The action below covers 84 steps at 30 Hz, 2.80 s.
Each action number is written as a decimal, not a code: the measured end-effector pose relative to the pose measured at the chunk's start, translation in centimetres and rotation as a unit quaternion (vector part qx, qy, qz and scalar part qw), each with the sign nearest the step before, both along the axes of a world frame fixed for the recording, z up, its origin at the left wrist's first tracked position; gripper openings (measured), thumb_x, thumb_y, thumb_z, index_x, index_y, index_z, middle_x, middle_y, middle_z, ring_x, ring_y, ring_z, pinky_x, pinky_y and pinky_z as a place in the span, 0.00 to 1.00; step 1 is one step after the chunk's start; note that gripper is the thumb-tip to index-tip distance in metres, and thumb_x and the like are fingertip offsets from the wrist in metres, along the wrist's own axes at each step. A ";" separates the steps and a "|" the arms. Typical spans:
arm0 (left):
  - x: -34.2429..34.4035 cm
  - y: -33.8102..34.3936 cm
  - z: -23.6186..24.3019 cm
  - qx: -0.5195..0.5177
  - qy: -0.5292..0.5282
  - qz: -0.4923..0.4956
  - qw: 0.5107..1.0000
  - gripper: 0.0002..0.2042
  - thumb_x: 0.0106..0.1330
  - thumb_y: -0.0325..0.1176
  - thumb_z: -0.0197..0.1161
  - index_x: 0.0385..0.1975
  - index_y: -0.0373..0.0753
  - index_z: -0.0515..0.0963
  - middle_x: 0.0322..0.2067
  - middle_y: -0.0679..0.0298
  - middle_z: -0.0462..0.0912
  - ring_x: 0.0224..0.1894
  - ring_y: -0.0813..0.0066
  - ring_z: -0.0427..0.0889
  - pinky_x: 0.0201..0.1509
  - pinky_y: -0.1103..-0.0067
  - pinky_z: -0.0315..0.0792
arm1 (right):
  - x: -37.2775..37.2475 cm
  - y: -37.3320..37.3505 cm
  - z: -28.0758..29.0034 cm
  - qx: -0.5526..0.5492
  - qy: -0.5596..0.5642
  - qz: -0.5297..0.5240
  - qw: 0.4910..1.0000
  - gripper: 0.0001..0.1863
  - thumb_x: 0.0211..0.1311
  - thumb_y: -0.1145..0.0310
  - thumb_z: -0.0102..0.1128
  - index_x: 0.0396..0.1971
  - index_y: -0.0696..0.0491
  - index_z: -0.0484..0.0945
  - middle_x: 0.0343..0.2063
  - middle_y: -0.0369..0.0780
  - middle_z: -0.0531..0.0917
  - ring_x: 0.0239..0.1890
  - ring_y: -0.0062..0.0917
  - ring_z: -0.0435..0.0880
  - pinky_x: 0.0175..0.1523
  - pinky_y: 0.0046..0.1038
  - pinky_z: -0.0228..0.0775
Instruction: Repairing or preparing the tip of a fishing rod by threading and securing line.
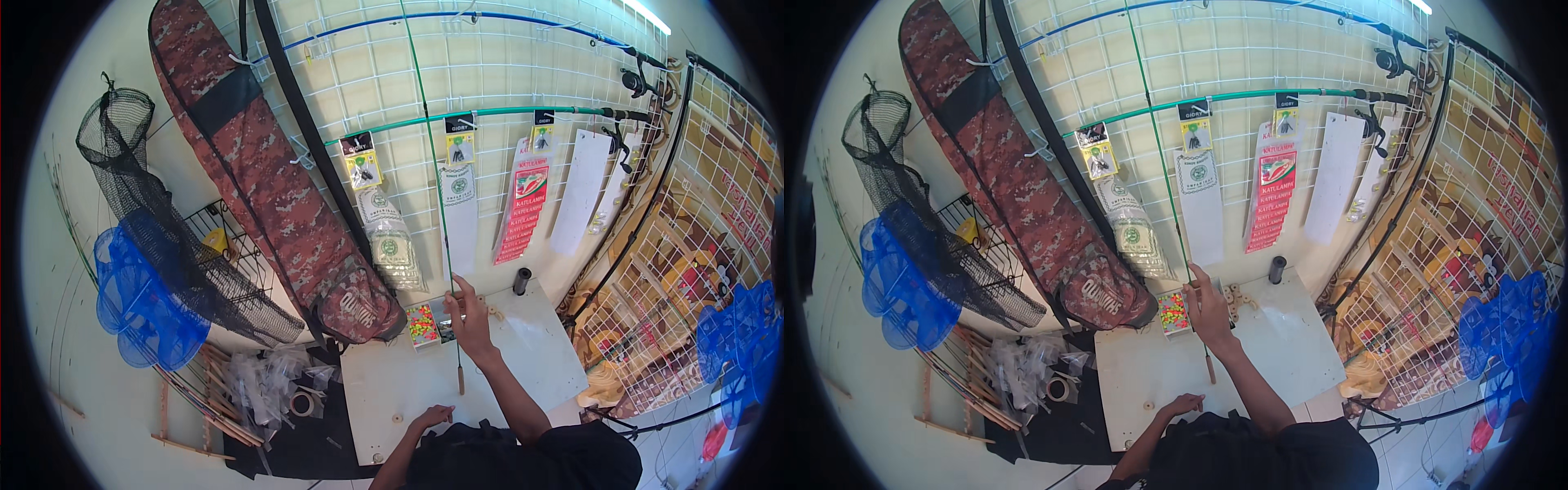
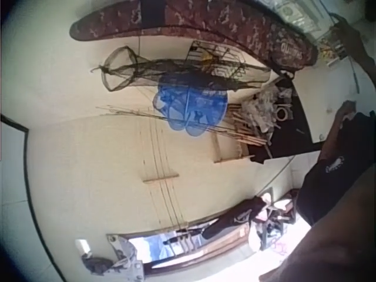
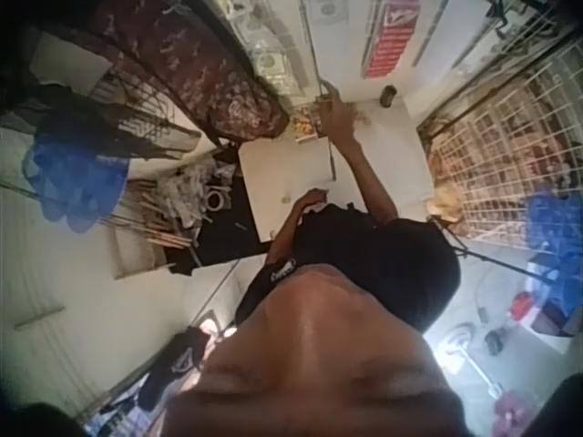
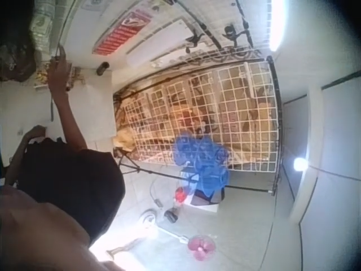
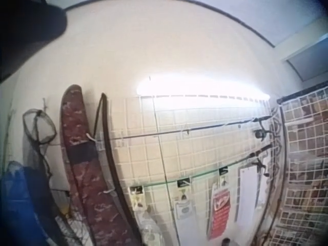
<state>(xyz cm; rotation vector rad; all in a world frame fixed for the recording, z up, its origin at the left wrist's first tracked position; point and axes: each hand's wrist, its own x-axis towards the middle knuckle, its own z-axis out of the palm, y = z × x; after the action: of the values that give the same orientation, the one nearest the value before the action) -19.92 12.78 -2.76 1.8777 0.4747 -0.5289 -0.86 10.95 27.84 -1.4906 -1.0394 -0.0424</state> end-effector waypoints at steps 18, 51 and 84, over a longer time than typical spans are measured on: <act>-1.7 1.4 2.1 0.038 -0.137 0.177 0.974 0.21 0.59 0.44 0.68 0.49 0.42 0.79 0.39 0.58 0.85 0.41 0.68 0.83 0.48 0.74 0.76 | -0.6 -2.9 -5.3 -0.101 0.119 0.018 0.988 0.09 0.65 0.75 0.57 0.43 0.61 0.79 0.33 0.42 0.86 0.36 0.22 0.86 0.41 0.22 0.78; -9.5 0.1 13.2 0.023 -0.188 0.528 0.828 0.34 0.51 0.24 0.73 0.59 0.38 0.65 0.37 0.59 0.83 0.33 0.77 0.81 0.38 0.83 0.75 | -4.6 -4.5 -5.9 0.018 -0.096 -0.075 0.992 0.22 0.55 0.79 0.61 0.51 0.59 0.69 0.45 0.47 0.74 0.47 0.39 0.73 0.53 0.36 0.65; -9.9 0.4 24.3 -0.363 -0.501 0.440 0.651 0.20 0.55 0.22 0.70 0.49 0.30 0.76 0.48 0.56 0.76 0.41 0.71 0.80 0.47 0.79 0.76 | -5.9 -6.7 -6.6 -0.179 -0.102 0.129 0.970 0.04 0.63 0.71 0.57 0.32 0.57 0.75 0.27 0.40 0.78 0.35 0.34 0.73 0.43 0.34 0.64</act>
<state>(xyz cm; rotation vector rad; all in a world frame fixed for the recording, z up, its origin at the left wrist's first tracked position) -29.82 13.21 21.50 0.7238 0.2697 0.8779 -6.77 4.22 21.22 -1.6848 -1.4599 0.1900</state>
